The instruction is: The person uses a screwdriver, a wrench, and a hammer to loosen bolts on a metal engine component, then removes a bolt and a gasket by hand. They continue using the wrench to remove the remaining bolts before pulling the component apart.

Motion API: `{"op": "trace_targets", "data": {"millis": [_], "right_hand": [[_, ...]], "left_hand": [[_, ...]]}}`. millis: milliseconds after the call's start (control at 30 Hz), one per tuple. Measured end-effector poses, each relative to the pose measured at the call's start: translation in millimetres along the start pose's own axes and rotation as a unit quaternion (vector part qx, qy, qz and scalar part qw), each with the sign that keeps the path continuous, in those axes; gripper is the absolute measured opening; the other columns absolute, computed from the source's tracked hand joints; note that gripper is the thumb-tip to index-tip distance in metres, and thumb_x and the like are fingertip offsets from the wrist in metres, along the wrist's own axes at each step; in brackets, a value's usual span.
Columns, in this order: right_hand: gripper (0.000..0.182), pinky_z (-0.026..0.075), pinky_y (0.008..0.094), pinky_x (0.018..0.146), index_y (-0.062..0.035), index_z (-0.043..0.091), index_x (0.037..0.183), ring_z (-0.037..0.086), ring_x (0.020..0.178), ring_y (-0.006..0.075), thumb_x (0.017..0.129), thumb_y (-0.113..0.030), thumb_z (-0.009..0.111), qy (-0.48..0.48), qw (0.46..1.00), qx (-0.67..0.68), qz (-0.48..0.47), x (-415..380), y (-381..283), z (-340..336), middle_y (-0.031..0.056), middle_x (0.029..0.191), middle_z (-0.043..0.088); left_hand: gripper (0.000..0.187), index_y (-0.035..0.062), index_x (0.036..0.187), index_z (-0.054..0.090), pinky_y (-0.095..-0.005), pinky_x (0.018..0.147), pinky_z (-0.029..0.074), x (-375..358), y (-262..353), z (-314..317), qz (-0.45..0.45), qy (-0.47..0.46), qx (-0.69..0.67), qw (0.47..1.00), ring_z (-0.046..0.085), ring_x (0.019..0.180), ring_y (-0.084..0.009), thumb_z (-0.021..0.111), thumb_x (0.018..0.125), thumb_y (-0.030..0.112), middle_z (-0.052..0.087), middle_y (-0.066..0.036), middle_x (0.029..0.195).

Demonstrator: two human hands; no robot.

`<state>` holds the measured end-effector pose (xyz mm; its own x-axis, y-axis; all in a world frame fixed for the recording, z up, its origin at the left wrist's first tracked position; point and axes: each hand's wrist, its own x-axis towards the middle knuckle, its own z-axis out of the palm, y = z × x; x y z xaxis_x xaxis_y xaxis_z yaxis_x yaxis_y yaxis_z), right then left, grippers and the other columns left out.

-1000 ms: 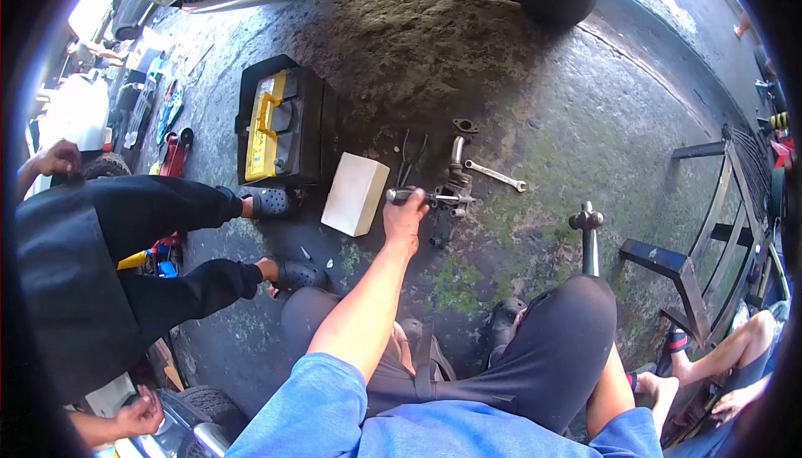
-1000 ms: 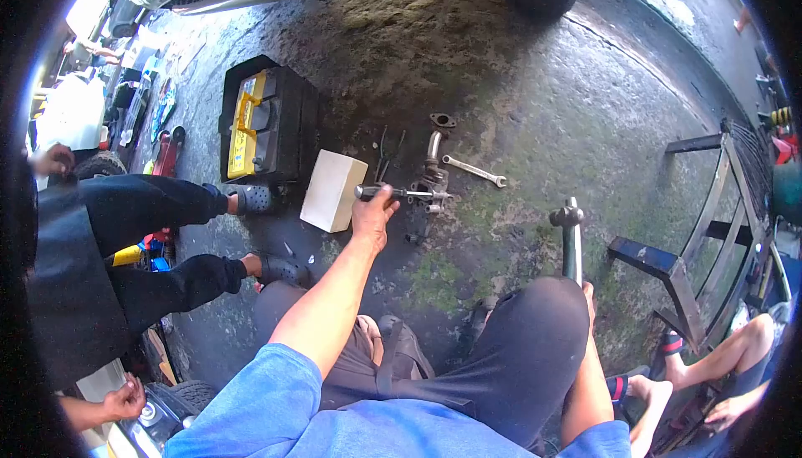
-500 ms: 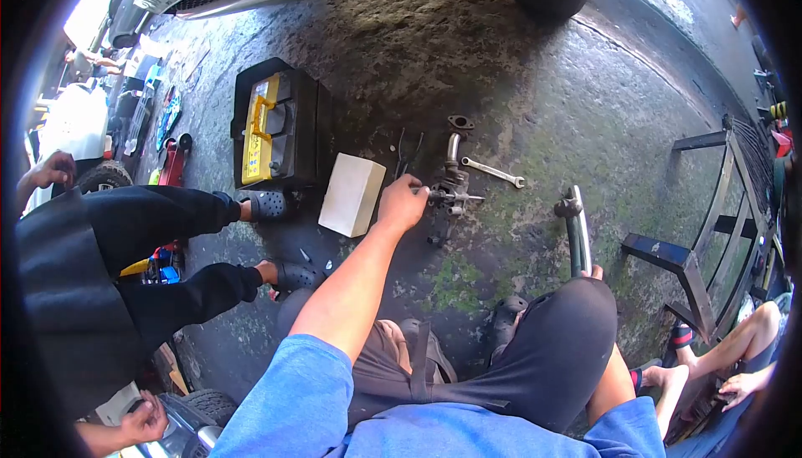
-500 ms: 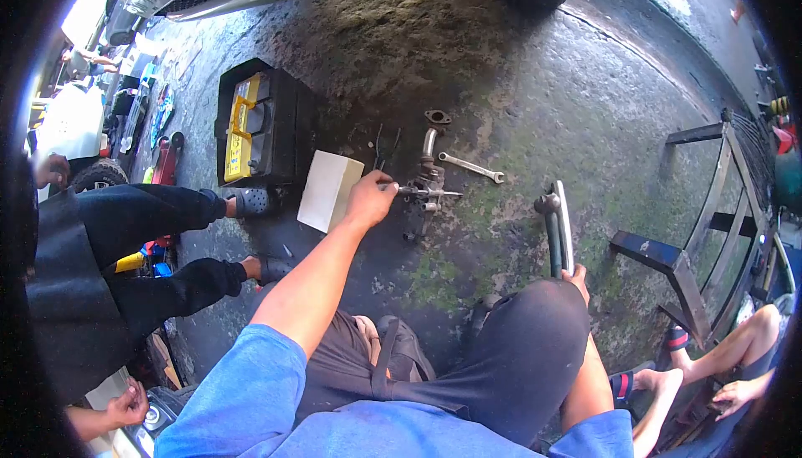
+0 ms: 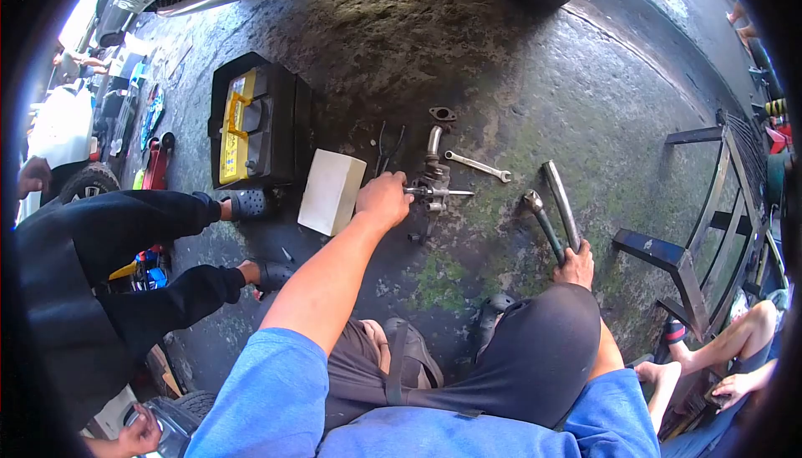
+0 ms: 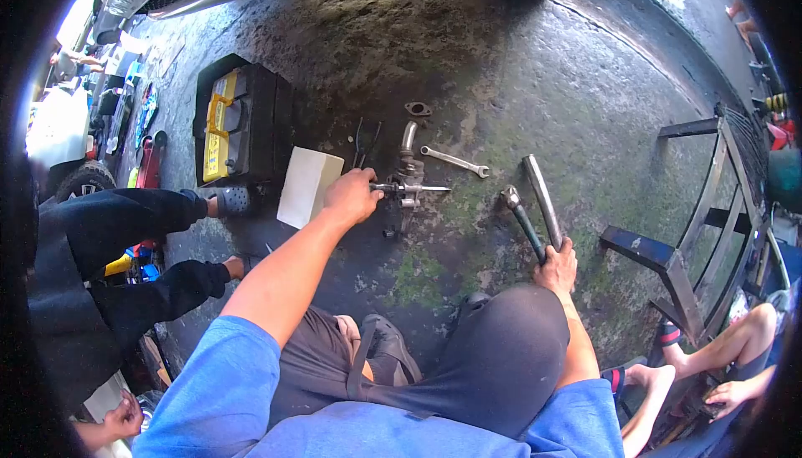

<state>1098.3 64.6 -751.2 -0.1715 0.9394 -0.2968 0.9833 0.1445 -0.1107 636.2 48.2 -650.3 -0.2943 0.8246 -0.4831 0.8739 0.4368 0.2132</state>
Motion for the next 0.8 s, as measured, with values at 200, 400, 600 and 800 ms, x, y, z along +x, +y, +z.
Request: {"op": "trace_targets", "data": {"millis": [200,400,600,800], "right_hand": [[0.047,0.044,0.0509,0.109,-0.0055,0.067,0.118,0.046,0.134,0.0415,0.076,-0.019,0.081,-0.050,0.998,0.015,0.044,9.0,-3.2,1.6,0.0206,0.150,0.041],[0.051,0.039,0.0526,0.112,-0.0065,0.061,0.125,0.046,0.135,0.0419,0.079,-0.017,0.079,0.117,0.986,0.093,-0.073,26.5,-44.9,-37.5,0.0224,0.143,0.049],[0.043,0.049,0.0473,0.099,-0.0043,0.062,0.122,0.057,0.115,0.0397,0.080,-0.004,0.071,0.084,0.934,0.178,-0.299,87.9,-150.5,-57.8,0.0180,0.118,0.060],[0.021,0.053,0.0480,0.093,-0.0051,0.061,0.112,0.060,0.112,0.0377,0.093,-0.010,0.055,-0.029,0.955,-0.003,-0.294,161.3,-192.5,4.3,0.0184,0.111,0.061]], "left_hand": [[0.035,0.0119,0.120,0.067,-0.0503,0.093,0.054,3.6,3.3,-4.2,0.008,-0.028,0.054,0.998,0.065,0.114,-0.0364,0.072,0.093,0.033,0.067,-0.013,0.119],[0.033,0.0131,0.119,0.069,-0.0495,0.095,0.054,2.0,0.7,7.1,0.021,0.012,0.027,0.999,0.064,0.114,-0.0352,0.071,0.093,0.033,0.067,-0.013,0.117],[0.033,0.0141,0.120,0.069,-0.0487,0.096,0.053,0.0,4.5,5.9,0.014,0.021,0.030,0.999,0.062,0.116,-0.0343,0.071,0.094,0.034,0.067,-0.012,0.117],[0.034,0.0172,0.125,0.071,-0.0487,0.098,0.052,5.4,2.8,11.8,0.015,0.009,0.030,0.999,0.061,0.119,-0.0340,0.069,0.095,0.034,0.068,-0.011,0.118]]}}
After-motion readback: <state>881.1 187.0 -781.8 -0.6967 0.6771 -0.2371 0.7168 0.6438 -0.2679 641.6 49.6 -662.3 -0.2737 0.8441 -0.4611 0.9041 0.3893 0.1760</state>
